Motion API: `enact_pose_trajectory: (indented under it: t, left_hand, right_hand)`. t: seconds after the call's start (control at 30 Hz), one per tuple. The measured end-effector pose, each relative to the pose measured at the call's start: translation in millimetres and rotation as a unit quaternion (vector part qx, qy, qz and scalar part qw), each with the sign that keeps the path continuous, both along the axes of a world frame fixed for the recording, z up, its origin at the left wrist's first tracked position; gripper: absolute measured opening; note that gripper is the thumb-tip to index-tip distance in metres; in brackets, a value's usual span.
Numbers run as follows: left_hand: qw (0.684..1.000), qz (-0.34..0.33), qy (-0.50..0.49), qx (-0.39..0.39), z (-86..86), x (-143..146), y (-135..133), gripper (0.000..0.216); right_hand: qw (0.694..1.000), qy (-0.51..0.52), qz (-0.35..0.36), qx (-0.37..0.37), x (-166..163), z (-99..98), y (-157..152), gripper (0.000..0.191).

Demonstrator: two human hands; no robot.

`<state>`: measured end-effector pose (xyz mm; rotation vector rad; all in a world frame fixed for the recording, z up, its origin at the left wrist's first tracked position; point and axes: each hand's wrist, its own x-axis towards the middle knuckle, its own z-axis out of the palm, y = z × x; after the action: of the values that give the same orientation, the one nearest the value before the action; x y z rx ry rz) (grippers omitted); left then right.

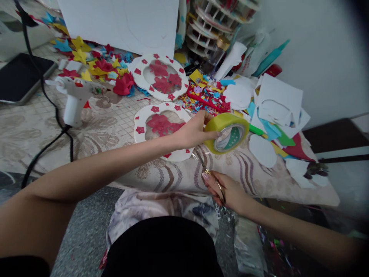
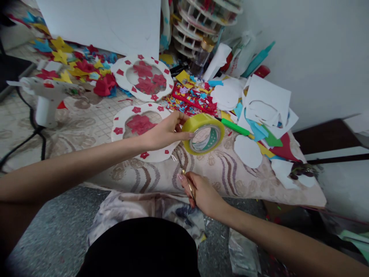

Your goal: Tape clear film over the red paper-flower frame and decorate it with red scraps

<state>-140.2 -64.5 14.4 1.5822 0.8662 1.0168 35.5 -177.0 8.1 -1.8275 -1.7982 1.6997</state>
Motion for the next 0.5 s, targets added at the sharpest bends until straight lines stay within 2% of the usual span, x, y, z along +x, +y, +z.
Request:
enact_pose_trajectory:
  t: [0.2, 0.5]
  left_hand:
    - [0.999, 0.006, -0.029, 0.014, 1.3, 1, -2, 0.036]
    - [0.996, 0.010, -0.086, 0.024, -1.5, 2, -2, 0.034]
  right_hand:
    - [0.999, 0.023, -0.023, -0.008, 1, -3.1, 1, 0.044]
    - [0.999, 0.034, -0.028, -0.029, -4, 8.3, 5, 0.051]
